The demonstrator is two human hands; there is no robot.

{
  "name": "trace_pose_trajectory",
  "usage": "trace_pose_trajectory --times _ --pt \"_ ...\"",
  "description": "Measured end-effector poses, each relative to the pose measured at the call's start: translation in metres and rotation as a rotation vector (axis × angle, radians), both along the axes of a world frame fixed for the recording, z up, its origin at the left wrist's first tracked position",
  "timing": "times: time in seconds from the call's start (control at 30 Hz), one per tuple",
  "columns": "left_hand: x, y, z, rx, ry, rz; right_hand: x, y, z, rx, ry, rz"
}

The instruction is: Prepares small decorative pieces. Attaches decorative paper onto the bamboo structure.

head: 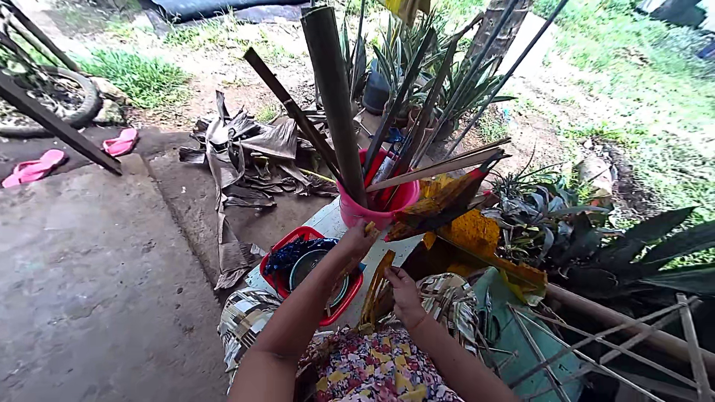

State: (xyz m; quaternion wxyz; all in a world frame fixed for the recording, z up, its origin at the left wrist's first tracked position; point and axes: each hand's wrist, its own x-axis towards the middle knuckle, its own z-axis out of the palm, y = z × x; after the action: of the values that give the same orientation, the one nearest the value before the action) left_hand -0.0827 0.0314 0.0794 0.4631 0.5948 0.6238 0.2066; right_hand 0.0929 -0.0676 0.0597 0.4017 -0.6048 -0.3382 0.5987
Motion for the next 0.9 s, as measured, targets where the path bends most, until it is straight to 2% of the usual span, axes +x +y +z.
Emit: trace_pose_trajectory --times 0.2,0.3,0.4,0.53,0.7,0.9 --pt "-0.004 0.021 0.011 0.02 -0.138 -0.336 0.005 -0.005 0.008 0.108 0.03 0.023" --pt "-0.002 0.02 0.022 -0.003 -0.23 -0.392 0.007 -0.002 0.01 0.158 0.015 0.025" --pt "0.0 0.022 0.03 -0.008 -0.224 -0.447 0.006 0.003 0.01 0.155 0.027 -0.005" --pt "0.002 0.025 0.027 -0.002 -0.262 -0.519 0.003 0.007 0.011 0.172 0.075 -0.046" --pt "0.003 0.004 0.034 -0.088 -0.419 -0.471 0.002 0.006 0.007 0.215 0.131 -0.09" --pt "0.01 -0.026 0.02 -0.157 -0.679 -0.36 0.003 0.001 0.006 0.277 0.135 -0.125"
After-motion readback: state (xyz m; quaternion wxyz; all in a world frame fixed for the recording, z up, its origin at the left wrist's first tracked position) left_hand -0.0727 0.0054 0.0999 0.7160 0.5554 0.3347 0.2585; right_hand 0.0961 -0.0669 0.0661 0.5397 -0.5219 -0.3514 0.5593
